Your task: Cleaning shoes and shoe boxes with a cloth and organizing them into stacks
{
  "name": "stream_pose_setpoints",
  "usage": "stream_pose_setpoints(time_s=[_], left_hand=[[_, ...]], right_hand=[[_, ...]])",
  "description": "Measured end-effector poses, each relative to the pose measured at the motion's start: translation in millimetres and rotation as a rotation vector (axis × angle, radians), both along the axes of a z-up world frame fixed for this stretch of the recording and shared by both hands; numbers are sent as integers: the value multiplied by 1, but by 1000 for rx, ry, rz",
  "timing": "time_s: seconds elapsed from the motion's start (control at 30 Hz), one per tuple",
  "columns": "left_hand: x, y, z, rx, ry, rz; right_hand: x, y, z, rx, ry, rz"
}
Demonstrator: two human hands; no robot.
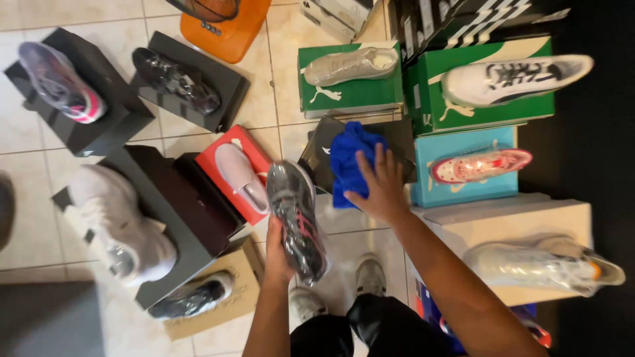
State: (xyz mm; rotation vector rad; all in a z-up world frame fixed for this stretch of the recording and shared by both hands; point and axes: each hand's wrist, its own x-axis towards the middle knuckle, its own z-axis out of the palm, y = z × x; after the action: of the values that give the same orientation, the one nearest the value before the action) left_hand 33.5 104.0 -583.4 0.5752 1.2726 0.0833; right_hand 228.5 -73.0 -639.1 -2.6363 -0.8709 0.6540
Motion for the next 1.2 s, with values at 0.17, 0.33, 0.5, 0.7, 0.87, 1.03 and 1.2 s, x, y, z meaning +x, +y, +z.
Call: stream_pose_setpoints(time_s=[0.17, 0.33, 0.5, 0.7, 0.87, 1.03, 1.2], left_hand=[[43, 18, -126, -38, -81, 202], [81, 32, -145, 5, -82, 219], [79, 39, -152, -10, -88, 153], [84, 37, -161, -174, -151, 338], [102, 28, -130, 75, -100, 271], [102, 25, -126, 97, -139, 298], [106, 26, -133, 120, -158, 284]], right_hand=[[-28, 7, -80, 70, -242, 175], [-44, -30, -131, 247, -364, 342], [38, 43, -135, 332, -455, 146], [3, 62, -127, 400, -281, 273], [14, -11, -142, 473, -463, 320], [25, 23, -147, 287, -498, 142], [-25, -40, -121, 250, -392, 227]])
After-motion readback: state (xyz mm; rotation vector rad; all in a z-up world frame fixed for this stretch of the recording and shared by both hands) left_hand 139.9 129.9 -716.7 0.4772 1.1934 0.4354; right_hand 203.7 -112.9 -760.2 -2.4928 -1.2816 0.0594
